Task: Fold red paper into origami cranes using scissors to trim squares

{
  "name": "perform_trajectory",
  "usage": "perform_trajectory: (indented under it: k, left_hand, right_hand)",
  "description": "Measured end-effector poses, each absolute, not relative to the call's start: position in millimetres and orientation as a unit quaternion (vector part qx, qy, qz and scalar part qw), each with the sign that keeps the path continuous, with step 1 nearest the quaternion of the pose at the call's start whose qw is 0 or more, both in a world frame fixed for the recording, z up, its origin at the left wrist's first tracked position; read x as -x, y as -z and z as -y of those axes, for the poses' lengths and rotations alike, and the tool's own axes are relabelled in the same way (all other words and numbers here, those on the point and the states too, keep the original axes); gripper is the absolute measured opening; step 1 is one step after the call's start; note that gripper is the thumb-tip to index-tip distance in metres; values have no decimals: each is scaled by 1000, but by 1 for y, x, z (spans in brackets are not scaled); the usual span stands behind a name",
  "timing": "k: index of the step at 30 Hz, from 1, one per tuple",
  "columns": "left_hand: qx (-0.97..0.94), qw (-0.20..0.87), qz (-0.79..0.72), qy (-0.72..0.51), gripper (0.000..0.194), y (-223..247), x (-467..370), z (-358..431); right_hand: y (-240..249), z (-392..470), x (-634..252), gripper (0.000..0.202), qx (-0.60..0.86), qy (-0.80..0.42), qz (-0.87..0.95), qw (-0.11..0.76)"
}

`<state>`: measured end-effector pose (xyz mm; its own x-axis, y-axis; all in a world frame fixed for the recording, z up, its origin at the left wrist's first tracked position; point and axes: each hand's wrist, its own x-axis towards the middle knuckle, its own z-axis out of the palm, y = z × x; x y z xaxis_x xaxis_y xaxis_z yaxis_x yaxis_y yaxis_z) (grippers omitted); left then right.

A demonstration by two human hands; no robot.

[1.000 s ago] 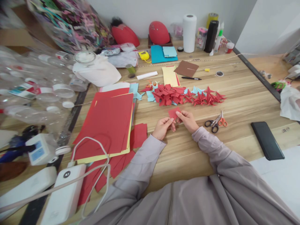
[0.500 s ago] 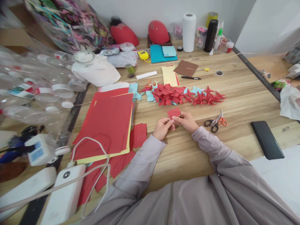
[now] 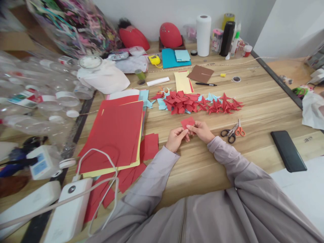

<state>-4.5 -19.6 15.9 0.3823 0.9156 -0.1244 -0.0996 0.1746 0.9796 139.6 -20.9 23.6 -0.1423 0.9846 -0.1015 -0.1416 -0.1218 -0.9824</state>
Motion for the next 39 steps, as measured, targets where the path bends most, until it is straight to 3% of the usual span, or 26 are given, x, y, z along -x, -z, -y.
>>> perform_trajectory:
  k: [39]
  left_hand:
    - [-500, 672, -405, -367, 38, -19, 3, 20]
  right_hand:
    - [-27, 25, -139, 51, 479, -540, 513, 465]
